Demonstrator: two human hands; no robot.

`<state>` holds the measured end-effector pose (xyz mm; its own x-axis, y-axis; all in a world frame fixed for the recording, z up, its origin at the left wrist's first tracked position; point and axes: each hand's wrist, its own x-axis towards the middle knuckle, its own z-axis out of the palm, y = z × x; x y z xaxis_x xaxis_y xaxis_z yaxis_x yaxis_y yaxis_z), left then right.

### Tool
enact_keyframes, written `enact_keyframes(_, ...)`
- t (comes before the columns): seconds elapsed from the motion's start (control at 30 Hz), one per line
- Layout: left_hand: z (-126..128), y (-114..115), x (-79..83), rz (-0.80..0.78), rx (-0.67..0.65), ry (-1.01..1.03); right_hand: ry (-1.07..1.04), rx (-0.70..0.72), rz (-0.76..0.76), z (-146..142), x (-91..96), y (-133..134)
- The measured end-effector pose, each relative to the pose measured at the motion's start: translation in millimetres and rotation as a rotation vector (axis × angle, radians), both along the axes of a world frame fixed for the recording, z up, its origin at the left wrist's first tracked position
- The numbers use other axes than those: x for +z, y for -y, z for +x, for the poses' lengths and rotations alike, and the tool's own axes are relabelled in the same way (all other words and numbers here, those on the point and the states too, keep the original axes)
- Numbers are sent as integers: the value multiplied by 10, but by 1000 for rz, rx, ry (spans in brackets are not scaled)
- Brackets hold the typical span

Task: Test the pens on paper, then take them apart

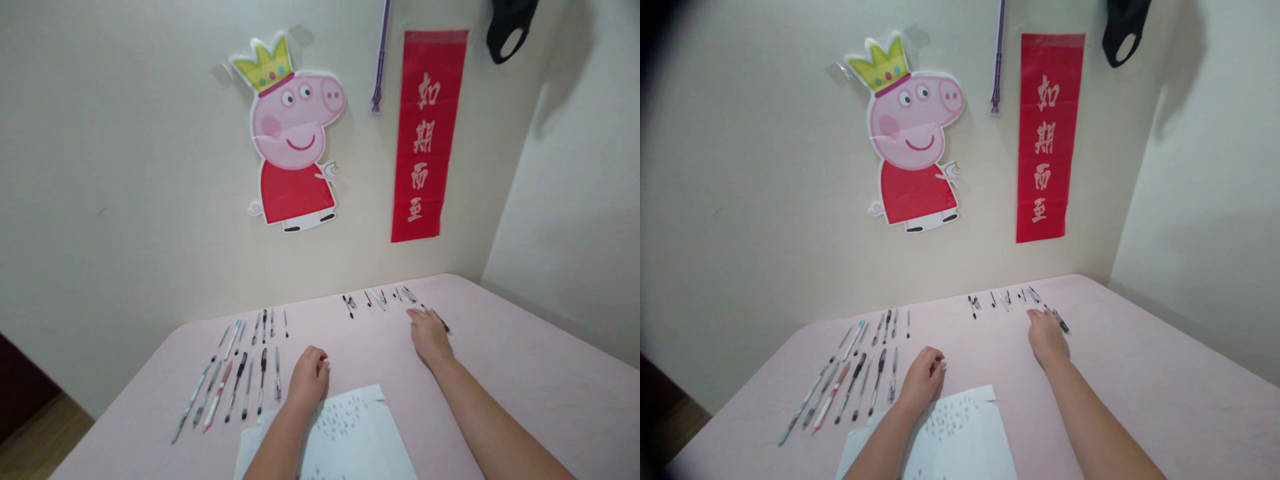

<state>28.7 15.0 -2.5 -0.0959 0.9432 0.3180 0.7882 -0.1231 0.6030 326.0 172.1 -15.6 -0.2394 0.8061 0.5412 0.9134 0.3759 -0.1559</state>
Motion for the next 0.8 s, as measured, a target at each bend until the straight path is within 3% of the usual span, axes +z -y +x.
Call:
enact_keyframes(0.13,13,11,20,-38,-20,-23,-94,222,-40,-390,137,315)
enact_keyframes(0.27,15,14,14,-21,-46,-41,-157,544,-209,-917,272,833)
enact_keyframes(0.37,2,0,-21,-2,-55,-50,-91,740,-299,-1264,311,1227)
enact_keyframes(0.53,-29,-35,-82,-5,-51,-46,23,728,-329,-1551,212,1586)
enact_keyframes(0.8,-48,-46,-101,8,-51,-27,-80,762,-322,-1520,152,1597)
